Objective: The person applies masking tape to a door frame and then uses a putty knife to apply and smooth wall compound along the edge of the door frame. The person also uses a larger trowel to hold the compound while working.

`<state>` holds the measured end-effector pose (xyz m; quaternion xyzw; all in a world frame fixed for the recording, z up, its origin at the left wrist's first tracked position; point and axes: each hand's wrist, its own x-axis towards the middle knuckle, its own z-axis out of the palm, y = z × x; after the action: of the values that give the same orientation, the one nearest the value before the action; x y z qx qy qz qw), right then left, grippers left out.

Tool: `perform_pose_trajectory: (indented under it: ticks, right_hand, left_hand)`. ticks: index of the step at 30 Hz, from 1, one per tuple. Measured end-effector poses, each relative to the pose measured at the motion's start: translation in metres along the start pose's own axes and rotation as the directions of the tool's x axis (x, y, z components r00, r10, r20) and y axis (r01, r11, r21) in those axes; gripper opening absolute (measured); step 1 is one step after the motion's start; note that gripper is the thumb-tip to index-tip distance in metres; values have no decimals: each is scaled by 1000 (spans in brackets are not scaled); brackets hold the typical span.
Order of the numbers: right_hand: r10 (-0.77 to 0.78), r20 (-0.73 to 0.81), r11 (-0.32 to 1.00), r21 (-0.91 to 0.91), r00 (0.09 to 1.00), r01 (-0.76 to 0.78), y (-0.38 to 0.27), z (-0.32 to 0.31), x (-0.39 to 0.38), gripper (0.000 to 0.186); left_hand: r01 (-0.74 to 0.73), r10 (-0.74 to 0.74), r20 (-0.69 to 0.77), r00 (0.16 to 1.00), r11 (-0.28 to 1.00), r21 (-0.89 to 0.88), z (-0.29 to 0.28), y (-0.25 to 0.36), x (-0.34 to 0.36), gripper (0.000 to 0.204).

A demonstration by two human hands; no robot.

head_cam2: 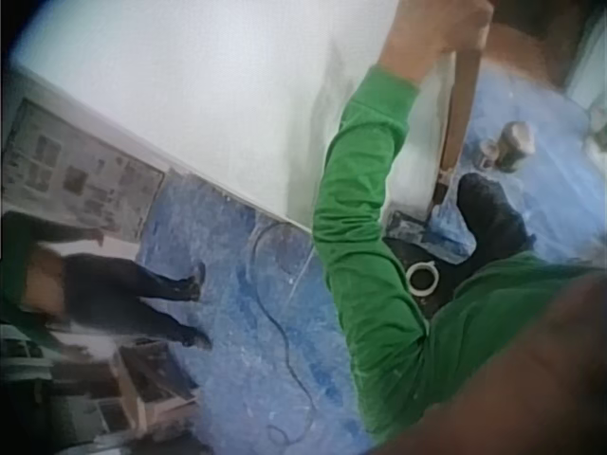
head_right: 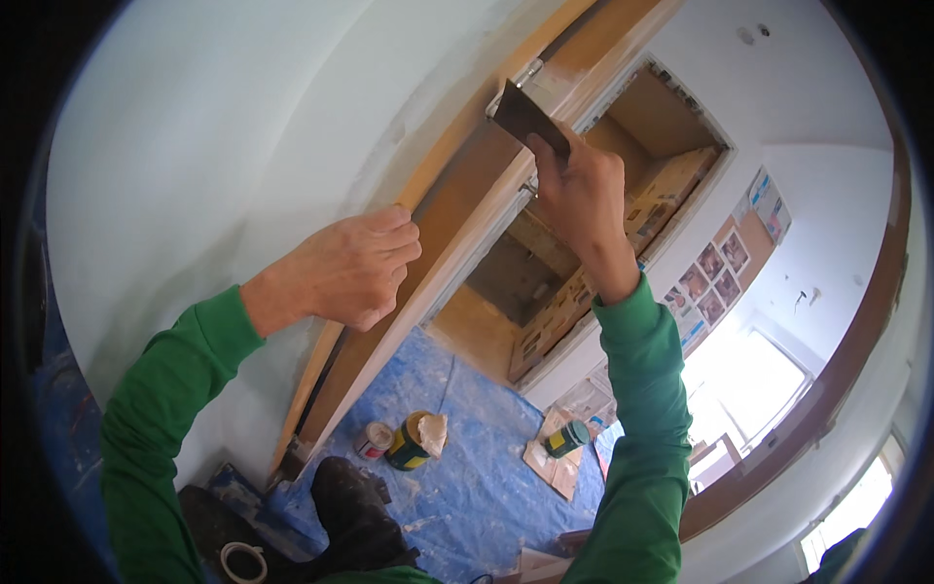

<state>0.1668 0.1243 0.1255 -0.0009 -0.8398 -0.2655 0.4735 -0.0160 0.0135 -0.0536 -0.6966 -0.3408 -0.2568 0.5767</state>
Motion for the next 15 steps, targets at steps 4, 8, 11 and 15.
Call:
perform_pose_trajectory:
  ticks: [4, 8, 11, 15]
  right_hand:
    - [118, -215, 988, 127, 969, -92, -7, -5, -11, 19]
    - [160, -69, 984, 91, 985, -153, -5, -17, -28, 19]
    - [116, -20, 993, 29, 993, -115, -7, -17, -26, 20]
    - [161, -12, 987, -5, 987, -161, -14, -21, -21, 21]
  left_hand:
    - [-23, 23, -5, 1000, 1000, 8, -4, -1, -1, 15]
    - [-27, 27, 0, 1000, 1000, -15, -4, -2, -1, 15]
    - [-25, 25, 3, 1000, 1000, -6, -2, -1, 0, 15]
    - [-19, 19, -6, 1000, 1000, 11, -3, -1, 0, 16]
